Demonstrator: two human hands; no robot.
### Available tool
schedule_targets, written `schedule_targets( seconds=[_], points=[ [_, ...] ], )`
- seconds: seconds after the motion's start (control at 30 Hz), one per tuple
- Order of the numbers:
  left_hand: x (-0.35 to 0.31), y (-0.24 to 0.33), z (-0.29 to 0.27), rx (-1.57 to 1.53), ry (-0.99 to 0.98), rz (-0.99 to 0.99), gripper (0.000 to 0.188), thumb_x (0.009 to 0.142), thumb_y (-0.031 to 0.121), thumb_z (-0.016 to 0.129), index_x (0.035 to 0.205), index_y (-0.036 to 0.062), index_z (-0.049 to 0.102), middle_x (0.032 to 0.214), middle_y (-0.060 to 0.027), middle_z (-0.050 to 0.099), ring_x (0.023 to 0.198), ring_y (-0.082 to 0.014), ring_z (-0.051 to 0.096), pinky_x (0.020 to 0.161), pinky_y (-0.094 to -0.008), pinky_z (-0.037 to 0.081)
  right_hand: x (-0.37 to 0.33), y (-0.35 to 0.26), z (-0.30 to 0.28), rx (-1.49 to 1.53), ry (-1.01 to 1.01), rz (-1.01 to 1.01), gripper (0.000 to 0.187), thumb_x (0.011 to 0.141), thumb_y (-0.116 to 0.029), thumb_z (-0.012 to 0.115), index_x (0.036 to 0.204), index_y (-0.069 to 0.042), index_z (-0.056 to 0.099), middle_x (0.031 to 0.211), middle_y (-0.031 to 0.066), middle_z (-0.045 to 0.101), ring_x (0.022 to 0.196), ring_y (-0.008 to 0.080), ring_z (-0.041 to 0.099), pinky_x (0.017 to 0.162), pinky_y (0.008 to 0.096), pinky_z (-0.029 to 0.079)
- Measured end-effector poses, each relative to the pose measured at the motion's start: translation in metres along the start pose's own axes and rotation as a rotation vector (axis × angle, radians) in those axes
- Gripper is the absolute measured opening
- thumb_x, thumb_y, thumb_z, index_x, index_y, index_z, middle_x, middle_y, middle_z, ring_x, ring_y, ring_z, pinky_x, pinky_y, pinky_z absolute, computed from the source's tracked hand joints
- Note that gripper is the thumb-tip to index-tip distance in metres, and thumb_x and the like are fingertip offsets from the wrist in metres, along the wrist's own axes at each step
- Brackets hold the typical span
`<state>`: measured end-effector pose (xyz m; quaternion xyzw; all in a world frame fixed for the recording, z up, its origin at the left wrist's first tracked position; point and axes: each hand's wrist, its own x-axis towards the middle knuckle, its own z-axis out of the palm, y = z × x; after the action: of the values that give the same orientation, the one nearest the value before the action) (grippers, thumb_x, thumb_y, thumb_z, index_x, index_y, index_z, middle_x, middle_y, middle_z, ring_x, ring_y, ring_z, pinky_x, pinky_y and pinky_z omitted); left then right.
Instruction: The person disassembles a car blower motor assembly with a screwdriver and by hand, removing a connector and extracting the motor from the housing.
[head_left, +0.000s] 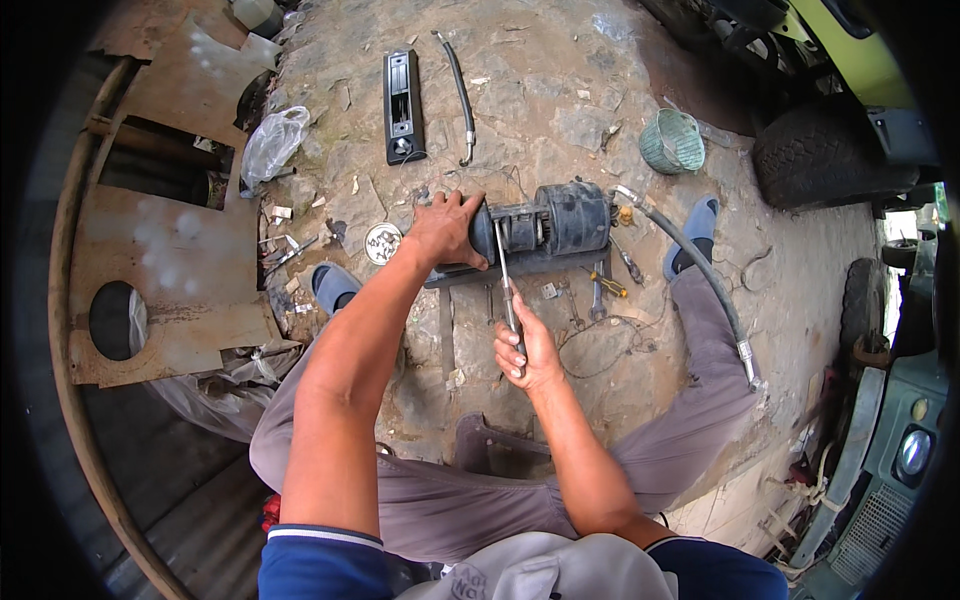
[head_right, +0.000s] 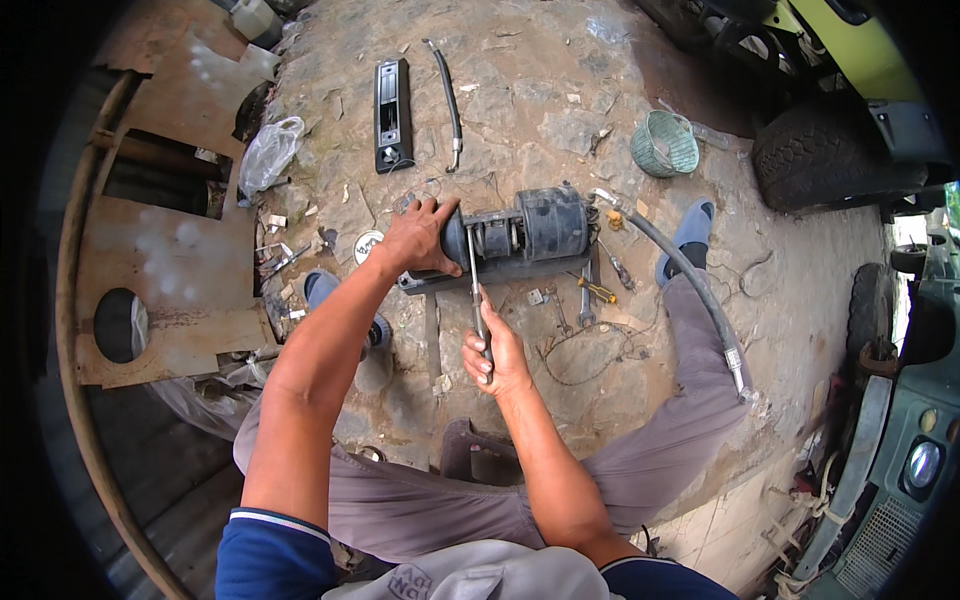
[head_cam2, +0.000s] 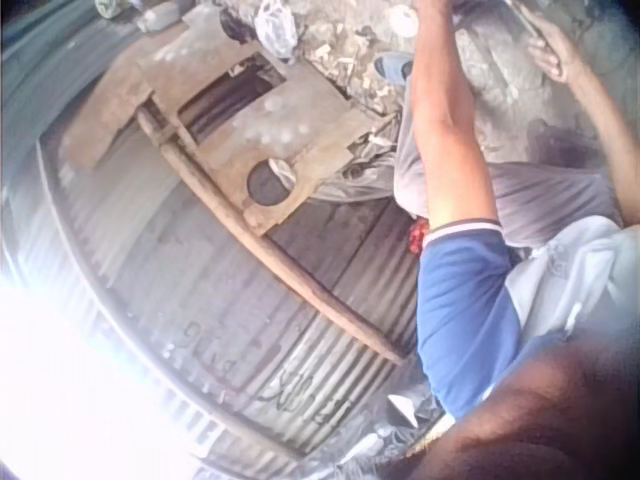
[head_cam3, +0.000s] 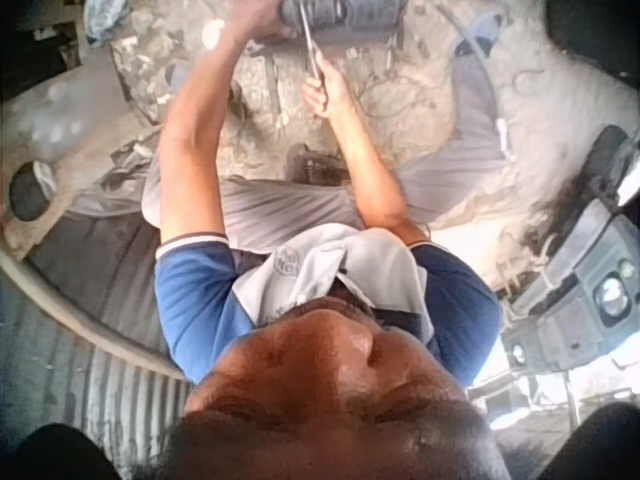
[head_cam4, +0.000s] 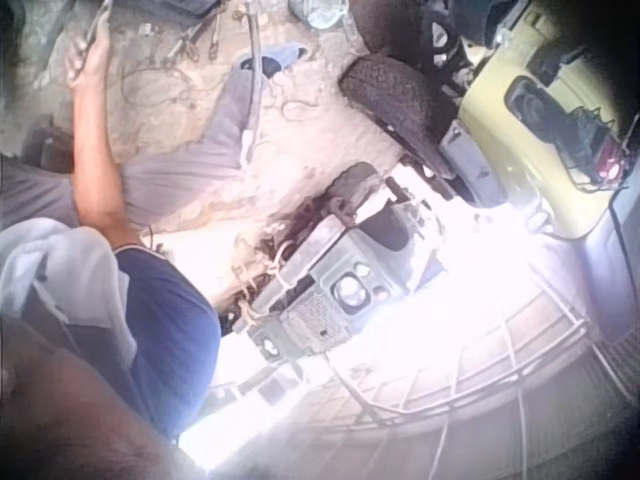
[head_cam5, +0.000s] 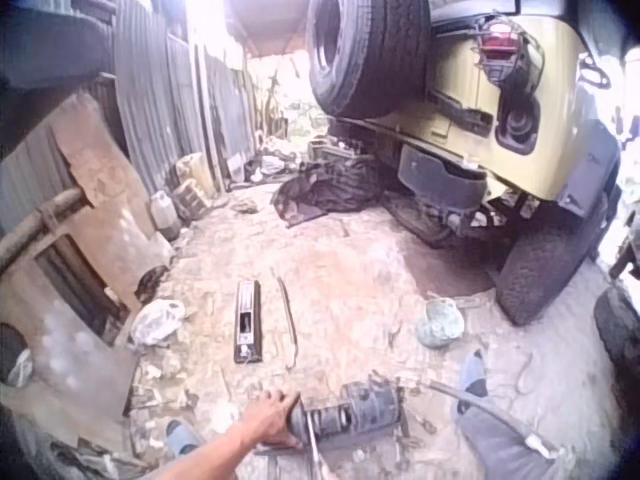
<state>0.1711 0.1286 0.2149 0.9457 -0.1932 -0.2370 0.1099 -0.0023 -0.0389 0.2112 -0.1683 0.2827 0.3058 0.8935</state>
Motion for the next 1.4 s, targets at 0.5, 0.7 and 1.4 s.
schedule_targets(
  seconds=[0.5, 0.7, 1.4],
  points=[
    [-0.006, 0.005, 0.014, 0.044, 0.068, -0.016, 0.116, 0.053, 0.049, 0.089, 0.149, 0.0148, 0.033, 0.133, -0.0173, 0.051, 0.125, -0.0398, 0.047, 0.095, -0.0609, 0.042, 0.018, -0.011, -0.037, -1.588, 0.444, -0.751, 0.045, 0.103, -0.033, 0.049, 0.147, -0.027, 0.045, 0.055, -0.0015, 0.044, 0.038, 0.0093, 0.040, 0.035, 0.0272, 0.035],
    [-0.011, 0.002, 0.020, 0.025, 0.073, -0.056, 0.123, 0.048, 0.055, 0.089, 0.151, 0.0167, 0.031, 0.139, -0.0184, 0.046, 0.129, -0.0419, 0.042, 0.101, -0.0626, 0.037, -0.013, -0.018, 0.013, -0.812, 0.330, -0.157, 0.054, 0.100, -0.032, 0.057, 0.149, -0.018, 0.040, 0.066, 0.0022, 0.052, 0.039, 0.0096, 0.043, 0.035, 0.0251, 0.036],
    [0.037, 0.050, 0.040, 0.036, 0.176, 0.217, 0.078, 0.075, 0.028, 0.067, 0.145, 0.0091, 0.039, 0.138, -0.0144, 0.052, 0.132, -0.0309, 0.046, 0.111, -0.0583, 0.026, -0.054, -0.077, -0.036, -0.562, 0.371, -0.197, 0.053, 0.099, -0.036, 0.057, 0.146, -0.015, 0.043, 0.062, 0.0034, 0.052, 0.034, 0.0066, 0.035, 0.030, 0.0233, 0.024]
  ],
)
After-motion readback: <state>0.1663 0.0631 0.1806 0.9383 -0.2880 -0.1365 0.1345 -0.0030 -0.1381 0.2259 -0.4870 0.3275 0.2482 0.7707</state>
